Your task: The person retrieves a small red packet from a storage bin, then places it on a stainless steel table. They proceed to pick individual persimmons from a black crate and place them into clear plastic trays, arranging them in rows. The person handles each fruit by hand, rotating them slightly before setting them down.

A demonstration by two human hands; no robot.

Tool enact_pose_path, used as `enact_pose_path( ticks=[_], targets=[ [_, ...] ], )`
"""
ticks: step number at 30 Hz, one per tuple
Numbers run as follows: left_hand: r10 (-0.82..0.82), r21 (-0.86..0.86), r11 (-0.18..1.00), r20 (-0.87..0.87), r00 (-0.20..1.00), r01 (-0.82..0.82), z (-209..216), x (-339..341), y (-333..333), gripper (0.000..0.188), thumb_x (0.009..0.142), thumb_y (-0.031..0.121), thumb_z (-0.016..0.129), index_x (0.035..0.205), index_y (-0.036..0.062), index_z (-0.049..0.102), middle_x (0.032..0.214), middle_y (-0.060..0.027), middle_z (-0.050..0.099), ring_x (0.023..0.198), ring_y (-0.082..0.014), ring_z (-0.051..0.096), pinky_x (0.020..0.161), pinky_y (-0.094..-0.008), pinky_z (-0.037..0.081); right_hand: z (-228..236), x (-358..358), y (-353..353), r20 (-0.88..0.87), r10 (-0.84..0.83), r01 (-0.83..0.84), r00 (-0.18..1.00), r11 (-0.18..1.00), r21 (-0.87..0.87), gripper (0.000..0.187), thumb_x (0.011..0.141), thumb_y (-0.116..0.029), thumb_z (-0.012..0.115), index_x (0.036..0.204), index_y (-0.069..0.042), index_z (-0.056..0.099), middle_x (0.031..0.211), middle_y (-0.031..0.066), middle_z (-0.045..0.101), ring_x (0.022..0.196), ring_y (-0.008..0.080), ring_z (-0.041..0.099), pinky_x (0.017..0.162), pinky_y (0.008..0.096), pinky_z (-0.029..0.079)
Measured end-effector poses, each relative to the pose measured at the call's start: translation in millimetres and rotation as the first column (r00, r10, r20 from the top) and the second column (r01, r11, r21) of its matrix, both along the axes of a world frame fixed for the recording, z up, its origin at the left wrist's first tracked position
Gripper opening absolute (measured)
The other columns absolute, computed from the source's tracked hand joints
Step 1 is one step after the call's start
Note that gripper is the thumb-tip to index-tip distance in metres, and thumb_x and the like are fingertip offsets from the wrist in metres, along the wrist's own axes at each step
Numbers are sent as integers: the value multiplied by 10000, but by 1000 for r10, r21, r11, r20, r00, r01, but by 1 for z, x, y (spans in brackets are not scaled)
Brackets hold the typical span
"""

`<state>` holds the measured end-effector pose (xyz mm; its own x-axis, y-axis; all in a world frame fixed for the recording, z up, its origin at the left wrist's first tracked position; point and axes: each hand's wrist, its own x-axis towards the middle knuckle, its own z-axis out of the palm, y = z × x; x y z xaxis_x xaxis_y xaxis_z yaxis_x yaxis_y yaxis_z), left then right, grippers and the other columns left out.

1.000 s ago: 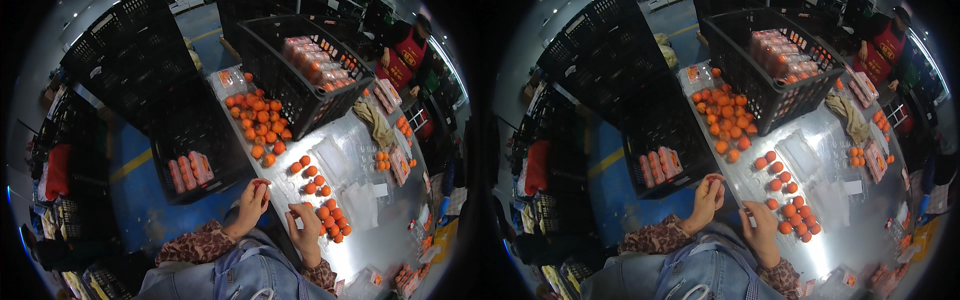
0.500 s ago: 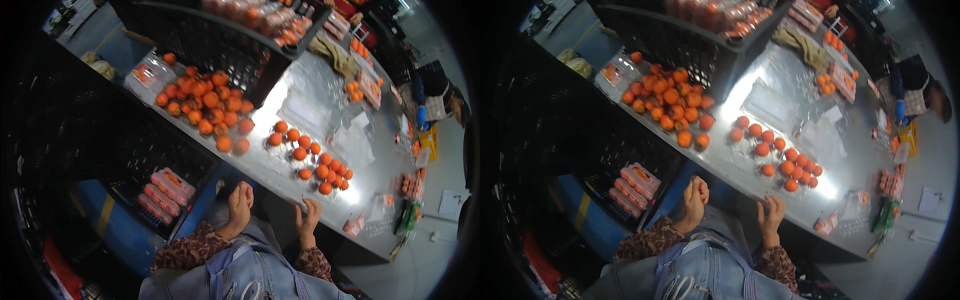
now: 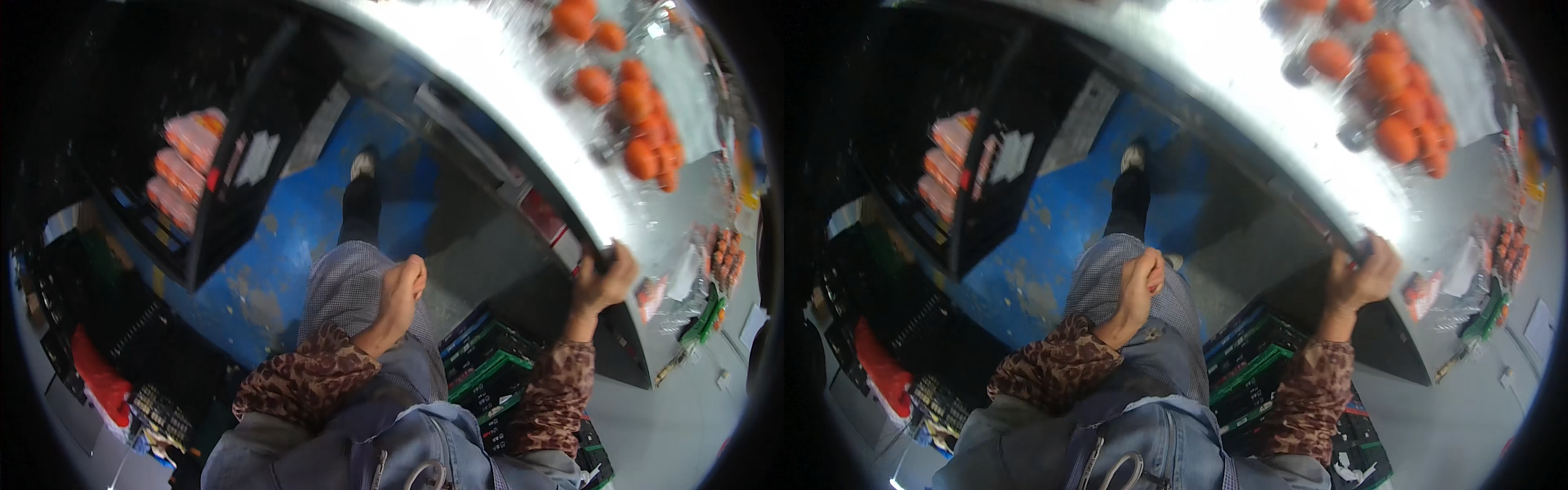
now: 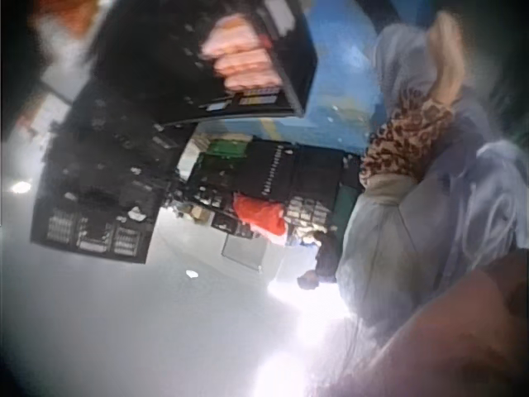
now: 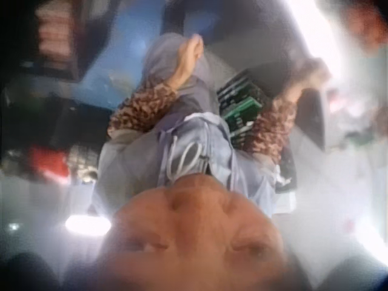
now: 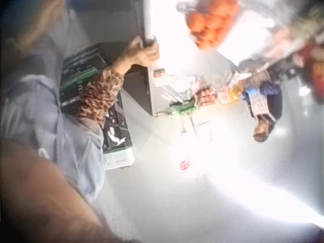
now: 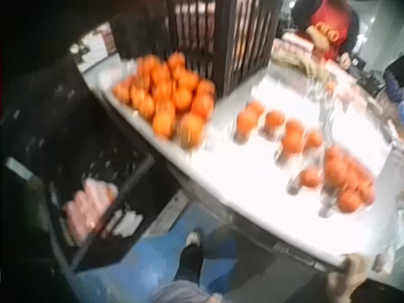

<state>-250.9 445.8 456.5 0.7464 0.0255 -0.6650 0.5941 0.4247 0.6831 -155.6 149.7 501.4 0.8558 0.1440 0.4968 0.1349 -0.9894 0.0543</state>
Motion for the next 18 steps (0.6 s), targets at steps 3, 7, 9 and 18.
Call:
enact_pose_path(
  ticks=[3,7,9,18],
  targets=[
    [-26,-183,983,-119,993,3,-58,-51,-19,334,1037,281,366,772,95,450,667,27,407,537,-58,316,508,-230,273,-18,0,-14,135,21,-5,991,993,-119,426,708,-212,835,1053,-53,643,965,100,649,877,299,615,785,394,500],
    [1,-259,963,-257,966,-70,-122,-84,-39,189,1036,234,424,959,74,487,768,-16,531,528,-50,409,464,-207,311,-26,2,-26,221,8,17,975,994,-110,454,765,-200,814,1114,18,624,1025,170,643,958,334,622,855,400,501],
    [-21,-275,959,-309,951,-68,-150,-83,-35,169,1033,210,465,1106,63,503,836,-43,592,481,-56,443,398,-198,314,-26,2,-31,221,49,2,974,975,-222,386,862,-140,732,1184,25,598,1082,180,636,1006,314,622,901,394,500],
    [98,-169,976,-226,969,-138,-244,12,-5,173,1021,222,464,1119,84,499,756,1,499,515,-52,398,418,-216,282,-34,-5,-43,241,-42,34,969,999,39,317,970,-171,606,1234,3,614,1224,136,644,1130,227,606,977,331,472]
  ],
)
